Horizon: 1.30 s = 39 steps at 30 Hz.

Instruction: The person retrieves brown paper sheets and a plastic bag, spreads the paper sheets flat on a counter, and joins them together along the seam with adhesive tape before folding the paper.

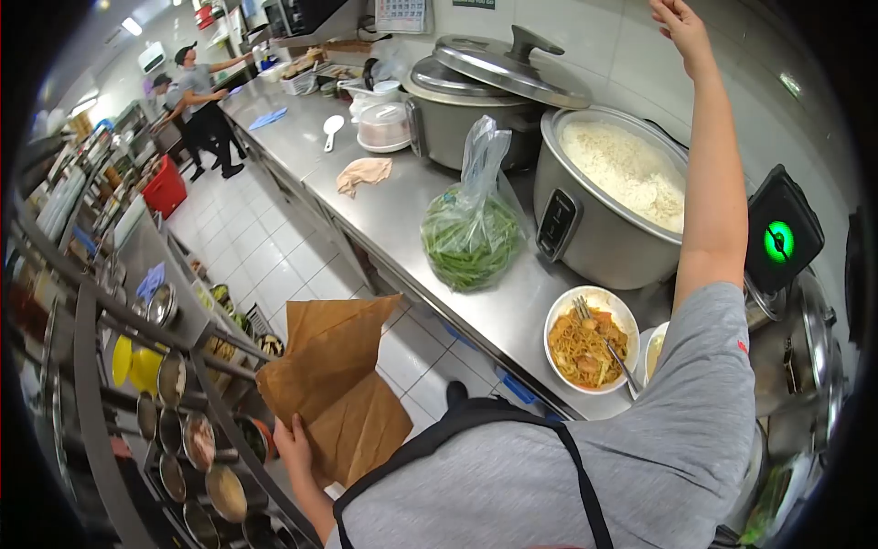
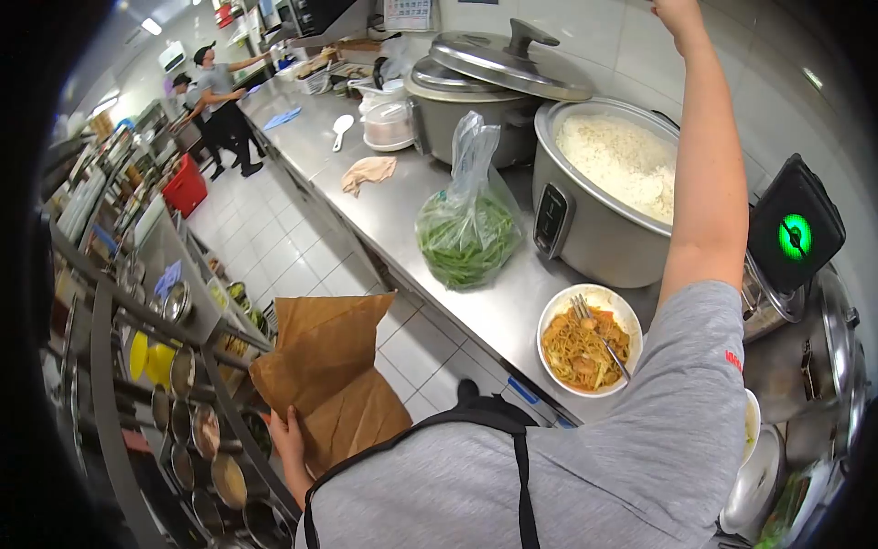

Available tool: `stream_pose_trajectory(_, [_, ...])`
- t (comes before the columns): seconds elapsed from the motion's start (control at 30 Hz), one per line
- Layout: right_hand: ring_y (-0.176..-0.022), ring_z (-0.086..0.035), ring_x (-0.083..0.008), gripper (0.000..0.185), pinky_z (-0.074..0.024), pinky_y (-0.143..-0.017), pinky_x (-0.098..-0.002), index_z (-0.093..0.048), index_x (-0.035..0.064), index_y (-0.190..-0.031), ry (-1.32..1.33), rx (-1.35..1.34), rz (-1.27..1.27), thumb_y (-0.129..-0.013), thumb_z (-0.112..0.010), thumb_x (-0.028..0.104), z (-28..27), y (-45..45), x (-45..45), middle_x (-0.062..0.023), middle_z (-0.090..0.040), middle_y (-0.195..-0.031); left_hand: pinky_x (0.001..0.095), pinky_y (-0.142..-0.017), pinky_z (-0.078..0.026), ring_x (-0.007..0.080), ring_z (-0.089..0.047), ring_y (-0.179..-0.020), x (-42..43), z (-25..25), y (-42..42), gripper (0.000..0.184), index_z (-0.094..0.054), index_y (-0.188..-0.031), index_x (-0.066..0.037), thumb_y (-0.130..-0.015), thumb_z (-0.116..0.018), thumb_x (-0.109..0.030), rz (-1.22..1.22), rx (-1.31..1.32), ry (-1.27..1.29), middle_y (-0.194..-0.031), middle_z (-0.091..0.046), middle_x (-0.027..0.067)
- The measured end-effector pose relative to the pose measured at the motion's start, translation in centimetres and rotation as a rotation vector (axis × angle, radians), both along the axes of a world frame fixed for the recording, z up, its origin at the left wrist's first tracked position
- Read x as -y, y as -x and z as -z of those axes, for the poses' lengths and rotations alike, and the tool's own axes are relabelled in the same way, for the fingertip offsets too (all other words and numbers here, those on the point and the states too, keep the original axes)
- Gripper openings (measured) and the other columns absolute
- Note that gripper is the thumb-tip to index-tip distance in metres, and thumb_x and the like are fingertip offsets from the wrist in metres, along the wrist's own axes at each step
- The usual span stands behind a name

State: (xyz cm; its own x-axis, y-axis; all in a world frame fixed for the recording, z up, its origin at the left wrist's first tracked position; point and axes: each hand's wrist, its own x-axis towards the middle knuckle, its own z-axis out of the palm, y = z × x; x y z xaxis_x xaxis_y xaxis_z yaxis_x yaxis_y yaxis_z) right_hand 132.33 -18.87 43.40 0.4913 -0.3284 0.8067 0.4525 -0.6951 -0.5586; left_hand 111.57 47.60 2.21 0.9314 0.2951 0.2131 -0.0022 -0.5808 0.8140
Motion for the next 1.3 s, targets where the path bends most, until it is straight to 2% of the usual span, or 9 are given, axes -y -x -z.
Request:
stream_pose_trajectory(0.1, [-0.093,-0.056,-0.0125,0.037,-0.0438,-0.076,-0.0272,-0.058,0.0075,-0.105,0.108,-0.279,0.184,-0.080,-0.062,0.034,1.2,-5.2,3.7,-0.0014,-0.059,-0.099,0.0311,-0.086,-0.040,0.0254,-0.055,-0.100,-0.2,-0.9,-6.0,0.032,-0.046,-0.118,0.002,-0.089,-0.046,-0.010,0.042,0.022,-0.084,-0.107,-0.059,0.0175])
stream_pose_trajectory(0.17, [-0.090,-0.059,-0.0195,0.047,-0.0435,-0.078,-0.0286,-0.059,0.0029,-0.101,0.225,-0.317,0.219,-0.074,-0.066,0.041,3.3,-11.1,6.6,-0.0068,-0.062,-0.099,0.0299,-0.087,-0.039,0.0210,-0.055,-0.099,-0.2,-1.3,-10.0,0.033,-0.045,-0.120,0.002,-0.090,-0.046,-0.011,0.031,0.027,-0.100,-0.107,-0.058,0.0163])
stream_pose_trajectory(0.3, [-0.110,-0.050,-0.0308,0.073,-0.0391,-0.093,-0.0387,-0.048,0.0033,-0.120,0.405,-0.580,0.437,-0.067,-0.068,0.051,6.9,-20.0,5.1,-0.0167,-0.052,-0.120,0.0305,-0.082,-0.041,0.0224,-0.057,-0.094,2.0,-3.1,-15.9,0.029,-0.048,-0.115,0.002,-0.090,-0.046,-0.012,0.082,0.090,-0.068,-0.101,-0.061,0.0164])
stream_pose_trajectory(0.37, [-0.107,-0.052,-0.0315,0.074,-0.0406,-0.091,-0.0387,-0.046,0.0030,-0.122,0.361,-0.659,0.462,-0.068,-0.068,0.050,7.9,-22.6,2.3,-0.0185,-0.051,-0.121,0.0329,-0.082,-0.041,0.0324,-0.056,-0.095,3.2,-3.9,-18.1,0.028,-0.048,-0.115,0.002,-0.089,-0.046,-0.009,0.072,0.062,0.019,-0.101,-0.059,0.0193])
stream_pose_trajectory(0.57, [-0.112,-0.049,-0.0291,0.068,-0.0411,-0.092,-0.0405,-0.042,0.0079,-0.126,0.445,-0.996,0.591,-0.073,-0.064,0.044,8.9,-26.0,-2.4,-0.0137,-0.052,-0.122,0.0318,-0.081,-0.042,0.0276,-0.058,-0.093,3.6,-2.4,-22.1,0.026,-0.049,-0.112,0.002,-0.090,-0.045,-0.011,0.165,0.071,-0.041,-0.100,-0.060,0.0188])
stream_pose_trajectory(0.67, [-0.108,-0.053,-0.0271,0.052,-0.0442,-0.087,-0.0403,-0.043,0.0171,-0.126,0.504,-0.925,0.626,-0.079,-0.059,0.032,8.7,-21.8,-3.3,-0.0099,-0.055,-0.118,0.0323,-0.081,-0.042,0.0288,-0.057,-0.093,1.2,-0.5,-24.8,0.028,-0.049,-0.112,0.004,-0.089,-0.046,-0.012,0.199,0.016,-0.038,-0.100,-0.060,0.0194])
stream_pose_trajectory(0.9, [-0.091,-0.059,-0.0290,0.055,-0.0448,-0.079,-0.0373,-0.042,0.0213,-0.128,0.447,-0.562,0.606,-0.079,-0.060,0.036,7.5,-9.6,-3.6,-0.0119,-0.061,-0.106,0.0334,-0.087,-0.039,0.0298,-0.054,-0.101,-3.6,-0.4,-33.1,0.030,-0.046,-0.117,0.004,-0.091,-0.044,-0.011,0.310,0.090,-0.064,-0.110,-0.056,0.0190])
stream_pose_trajectory(1.0, [-0.099,-0.057,-0.0303,0.056,-0.0442,-0.082,-0.0391,-0.042,0.0238,-0.128,0.459,-0.526,0.600,-0.077,-0.061,0.036,8.9,-4.3,-0.6,-0.0136,-0.059,-0.110,0.0328,-0.088,-0.038,0.0288,-0.053,-0.103,-4.1,-0.2,-36.0,0.031,-0.045,-0.118,0.004,-0.091,-0.044,-0.010,0.302,0.053,-0.099,-0.112,-0.055,0.0189])
stream_pose_trajectory(1.3, [-0.100,-0.057,-0.0290,0.054,-0.0441,-0.082,-0.0377,-0.044,0.0248,-0.127,0.340,-0.903,0.892,-0.077,-0.062,0.028,13.0,6.1,-2.3,-0.0141,-0.060,-0.108,0.0316,-0.087,-0.039,0.0265,-0.054,-0.100,-4.7,-2.0,-40.6,0.030,-0.045,-0.118,0.004,-0.090,-0.043,-0.007,0.401,0.178,-0.081,-0.110,-0.056,0.0179])
